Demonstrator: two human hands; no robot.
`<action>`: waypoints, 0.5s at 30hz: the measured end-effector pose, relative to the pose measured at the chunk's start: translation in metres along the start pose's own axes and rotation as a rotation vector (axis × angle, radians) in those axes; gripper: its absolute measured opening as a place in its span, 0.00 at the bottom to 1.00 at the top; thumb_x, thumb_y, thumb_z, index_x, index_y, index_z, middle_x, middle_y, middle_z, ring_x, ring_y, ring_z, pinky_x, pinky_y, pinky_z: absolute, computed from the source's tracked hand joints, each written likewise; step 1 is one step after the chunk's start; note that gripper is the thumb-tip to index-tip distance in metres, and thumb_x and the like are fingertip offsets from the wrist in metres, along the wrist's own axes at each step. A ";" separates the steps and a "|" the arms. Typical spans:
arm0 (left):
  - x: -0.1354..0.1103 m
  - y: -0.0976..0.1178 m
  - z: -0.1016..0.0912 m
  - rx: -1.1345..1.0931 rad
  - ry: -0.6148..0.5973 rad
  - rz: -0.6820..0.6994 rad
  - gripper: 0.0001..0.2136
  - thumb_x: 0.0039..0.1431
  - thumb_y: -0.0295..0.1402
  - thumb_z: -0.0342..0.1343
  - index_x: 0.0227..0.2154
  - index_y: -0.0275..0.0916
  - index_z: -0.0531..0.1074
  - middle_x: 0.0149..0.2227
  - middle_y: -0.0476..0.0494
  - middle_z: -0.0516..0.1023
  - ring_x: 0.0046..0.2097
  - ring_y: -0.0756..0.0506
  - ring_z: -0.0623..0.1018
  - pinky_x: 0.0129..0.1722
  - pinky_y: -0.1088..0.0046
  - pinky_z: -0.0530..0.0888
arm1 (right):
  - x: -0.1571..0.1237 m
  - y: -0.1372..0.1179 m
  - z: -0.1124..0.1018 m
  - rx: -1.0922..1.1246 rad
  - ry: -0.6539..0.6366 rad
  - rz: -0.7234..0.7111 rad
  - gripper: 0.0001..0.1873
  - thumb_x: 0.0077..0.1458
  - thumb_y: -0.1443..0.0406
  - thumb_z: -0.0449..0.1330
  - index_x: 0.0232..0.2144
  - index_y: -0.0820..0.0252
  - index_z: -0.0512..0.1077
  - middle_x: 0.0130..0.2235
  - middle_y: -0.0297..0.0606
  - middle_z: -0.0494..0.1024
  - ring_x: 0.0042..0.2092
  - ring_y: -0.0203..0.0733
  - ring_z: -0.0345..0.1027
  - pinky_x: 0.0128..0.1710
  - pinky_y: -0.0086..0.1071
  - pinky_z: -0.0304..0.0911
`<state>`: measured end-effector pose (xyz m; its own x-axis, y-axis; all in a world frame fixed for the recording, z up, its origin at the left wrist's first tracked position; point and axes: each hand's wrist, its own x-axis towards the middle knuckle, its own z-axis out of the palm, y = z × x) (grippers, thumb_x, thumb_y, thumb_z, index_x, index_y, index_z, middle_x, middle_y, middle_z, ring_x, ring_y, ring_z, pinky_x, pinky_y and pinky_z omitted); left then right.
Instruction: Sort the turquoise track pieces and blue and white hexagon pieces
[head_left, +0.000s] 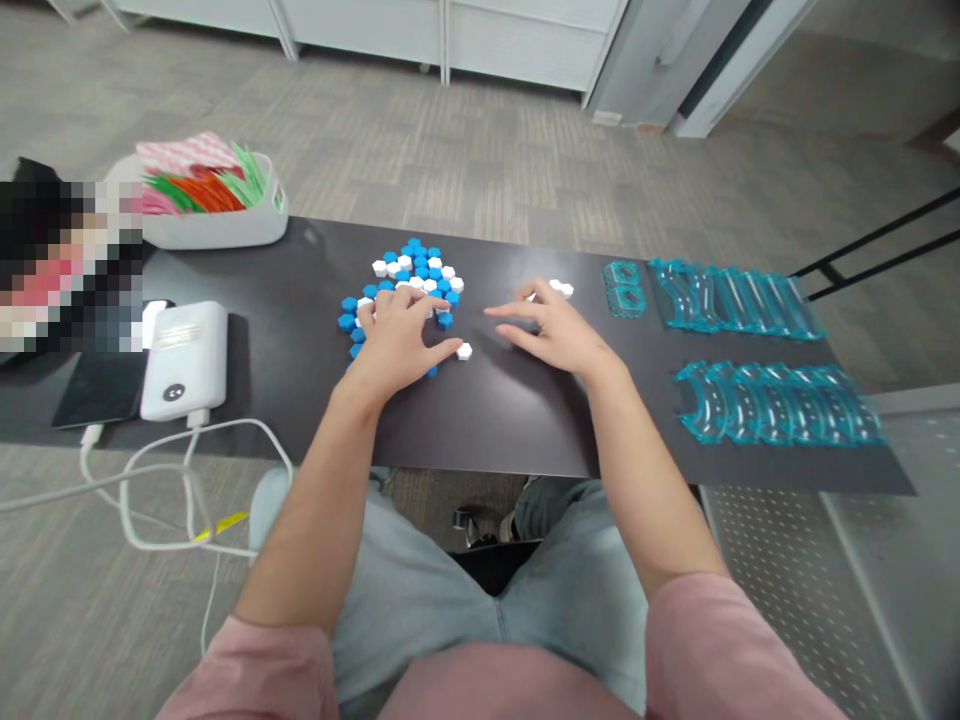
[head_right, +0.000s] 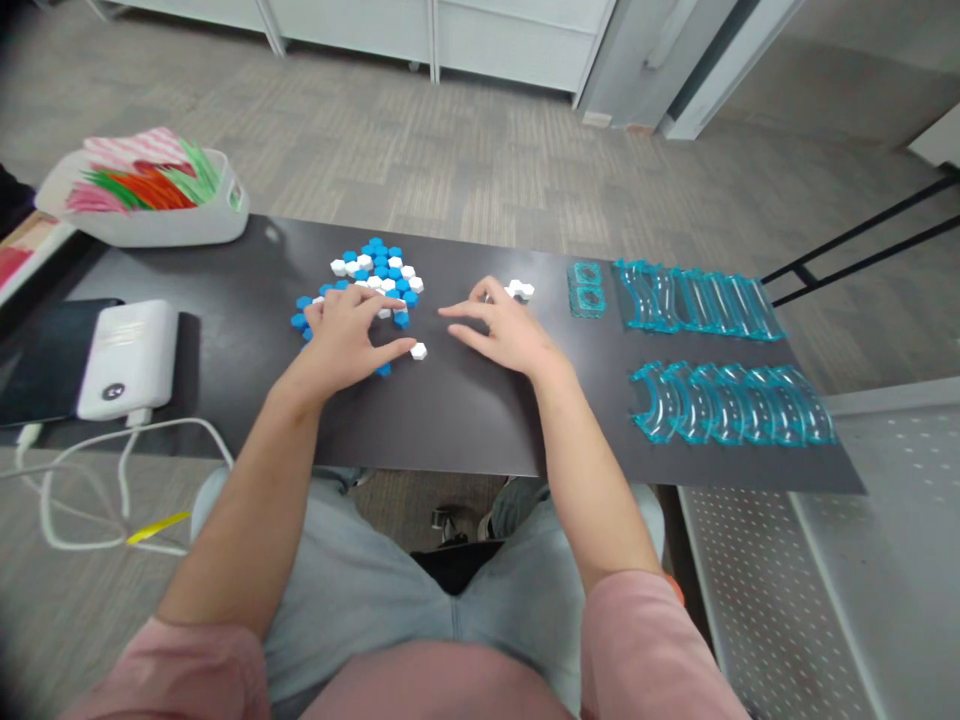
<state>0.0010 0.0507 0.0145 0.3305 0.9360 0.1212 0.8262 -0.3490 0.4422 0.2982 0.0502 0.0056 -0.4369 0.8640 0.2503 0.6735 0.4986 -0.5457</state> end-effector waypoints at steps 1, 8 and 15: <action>0.000 0.004 0.002 -0.009 -0.003 0.016 0.22 0.70 0.46 0.68 0.63 0.51 0.80 0.67 0.36 0.75 0.69 0.25 0.69 0.71 0.39 0.60 | 0.002 -0.007 0.004 0.028 -0.049 -0.051 0.20 0.75 0.49 0.64 0.62 0.42 0.86 0.54 0.43 0.73 0.51 0.49 0.72 0.52 0.44 0.75; 0.000 -0.019 -0.019 -0.057 0.042 -0.033 0.16 0.74 0.38 0.60 0.61 0.54 0.81 0.64 0.40 0.78 0.67 0.28 0.72 0.68 0.42 0.64 | 0.007 -0.021 0.027 0.066 -0.150 -0.145 0.17 0.78 0.52 0.62 0.58 0.43 0.87 0.54 0.41 0.73 0.45 0.43 0.72 0.45 0.38 0.70; -0.011 -0.064 -0.039 -0.063 0.070 -0.070 0.13 0.69 0.40 0.64 0.53 0.53 0.84 0.61 0.39 0.80 0.66 0.25 0.72 0.67 0.35 0.63 | 0.007 -0.002 0.013 -0.155 0.042 -0.016 0.11 0.75 0.59 0.64 0.51 0.48 0.87 0.54 0.44 0.74 0.49 0.50 0.69 0.57 0.48 0.69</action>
<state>-0.0732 0.0645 0.0190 0.2383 0.9598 0.1486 0.8150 -0.2808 0.5069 0.2858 0.0544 -0.0024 -0.4255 0.8561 0.2932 0.7519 0.5147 -0.4119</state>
